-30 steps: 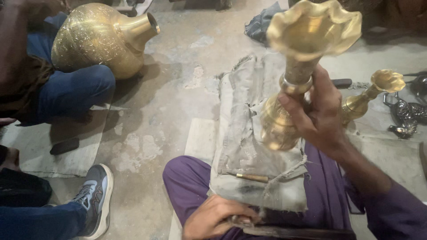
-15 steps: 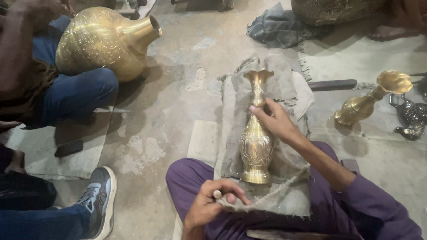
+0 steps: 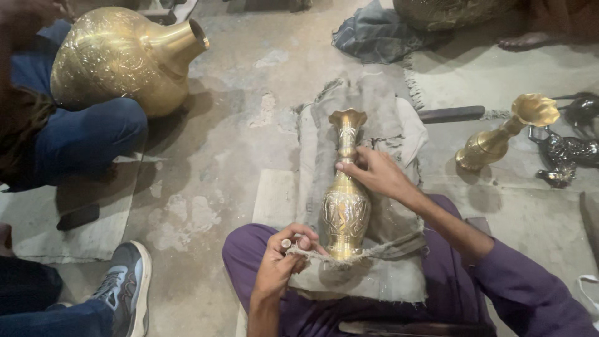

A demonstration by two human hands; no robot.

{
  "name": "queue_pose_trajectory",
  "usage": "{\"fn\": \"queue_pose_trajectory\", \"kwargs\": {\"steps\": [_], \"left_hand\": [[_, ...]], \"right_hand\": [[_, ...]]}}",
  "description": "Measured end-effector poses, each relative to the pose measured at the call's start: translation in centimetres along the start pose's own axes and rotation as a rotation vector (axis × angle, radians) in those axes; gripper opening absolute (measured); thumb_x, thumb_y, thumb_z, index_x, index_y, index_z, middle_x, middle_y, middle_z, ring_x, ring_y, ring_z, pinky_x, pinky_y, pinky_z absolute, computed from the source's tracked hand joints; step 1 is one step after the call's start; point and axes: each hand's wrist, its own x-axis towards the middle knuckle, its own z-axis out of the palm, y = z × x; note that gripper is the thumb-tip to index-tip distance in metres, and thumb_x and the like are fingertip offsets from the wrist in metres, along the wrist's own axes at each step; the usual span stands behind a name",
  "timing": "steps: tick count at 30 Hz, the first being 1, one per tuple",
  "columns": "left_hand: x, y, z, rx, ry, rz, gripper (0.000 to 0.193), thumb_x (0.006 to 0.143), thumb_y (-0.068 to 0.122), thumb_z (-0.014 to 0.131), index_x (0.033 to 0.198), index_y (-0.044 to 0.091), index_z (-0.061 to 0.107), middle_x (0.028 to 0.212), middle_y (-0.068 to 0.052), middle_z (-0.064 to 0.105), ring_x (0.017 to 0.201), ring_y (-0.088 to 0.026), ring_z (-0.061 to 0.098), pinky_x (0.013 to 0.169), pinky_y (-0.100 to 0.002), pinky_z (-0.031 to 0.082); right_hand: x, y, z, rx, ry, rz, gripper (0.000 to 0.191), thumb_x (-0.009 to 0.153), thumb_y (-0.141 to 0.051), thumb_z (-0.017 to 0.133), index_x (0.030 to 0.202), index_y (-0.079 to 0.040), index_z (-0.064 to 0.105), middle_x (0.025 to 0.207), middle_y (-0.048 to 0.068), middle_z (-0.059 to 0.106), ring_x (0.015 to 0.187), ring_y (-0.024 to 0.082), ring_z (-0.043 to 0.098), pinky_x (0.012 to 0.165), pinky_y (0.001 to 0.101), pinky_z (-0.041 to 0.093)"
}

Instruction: The person sits cross-legged on the floor holding a small punch against a brass vase resting on a cloth pad, striking the punch with a wooden mallet to chase engraved patterns into the metal. They reposition the punch around the vase surface and at the end set the finished vase upright on the pad.

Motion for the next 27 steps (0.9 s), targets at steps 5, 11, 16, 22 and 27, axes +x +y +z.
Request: {"fn": "queue_pose_trajectory", "kwargs": {"steps": [5, 11, 16, 22, 27], "left_hand": [[-0.4, 0.6, -0.3, 0.208, 0.053, 0.049, 0.016, 0.102, 0.016, 0.067, 0.109, 0.002, 0.069, 0.074, -0.002, 0.068, 0.057, -0.001, 0.044, 0.049, -0.019, 0.03], [-0.4, 1.3, 0.1, 0.243, 0.161, 0.118, 0.014, 0.099, 0.014, 0.067, 0.1, 0.001, 0.07, 0.065, 0.001, 0.062, 0.055, -0.004, 0.053, 0.046, -0.022, 0.04], [-0.1, 2.6, 1.8, 0.29, 0.229, 0.171, 0.007, 0.095, 0.006, 0.07, 0.099, 0.001, 0.07, 0.072, 0.003, 0.064, 0.057, -0.002, 0.05, 0.047, -0.02, 0.036], [1.3, 4.2, 1.0, 0.713, 0.493, 0.18, 0.011, 0.084, 0.009, 0.082, 0.092, 0.005, 0.076, 0.061, 0.006, 0.056, 0.055, 0.0, 0.042, 0.046, -0.02, 0.029], [2.5, 3.2, -3.0, 0.821, 0.481, 0.109, 0.014, 0.082, 0.007, 0.083, 0.094, 0.005, 0.075, 0.06, 0.005, 0.055, 0.058, -0.001, 0.044, 0.049, -0.02, 0.033]], "right_hand": [[-4.4, 2.5, 0.2, -0.058, 0.128, -0.293, 0.069, 0.097, -0.044, 0.061, 0.146, 0.003, 0.047, 0.128, 0.024, 0.064, 0.104, 0.029, 0.069, 0.084, 0.0424, 0.056], [-12.2, 2.4, 0.0, 0.032, -0.283, -0.712, 0.049, 0.107, -0.034, 0.051, 0.144, -0.002, 0.056, 0.137, 0.024, 0.063, 0.123, 0.04, 0.061, 0.104, 0.051, 0.045], [-14.0, 2.2, 0.9, -0.002, -0.4, -0.711, 0.05, 0.098, -0.031, 0.067, 0.137, -0.001, 0.058, 0.106, 0.011, 0.075, 0.095, 0.027, 0.073, 0.104, 0.0513, 0.043], [-11.8, 9.3, -3.6, 0.235, -0.463, -0.426, 0.022, 0.09, -0.025, 0.073, 0.087, -0.004, 0.078, 0.077, 0.006, 0.082, 0.07, 0.018, 0.08, 0.064, 0.0356, 0.061], [-11.1, 16.6, -8.3, 0.613, -0.412, -0.108, 0.032, 0.095, -0.024, 0.068, 0.069, -0.004, 0.073, 0.061, 0.001, 0.057, 0.055, 0.015, 0.051, 0.049, 0.0327, 0.043]]}}
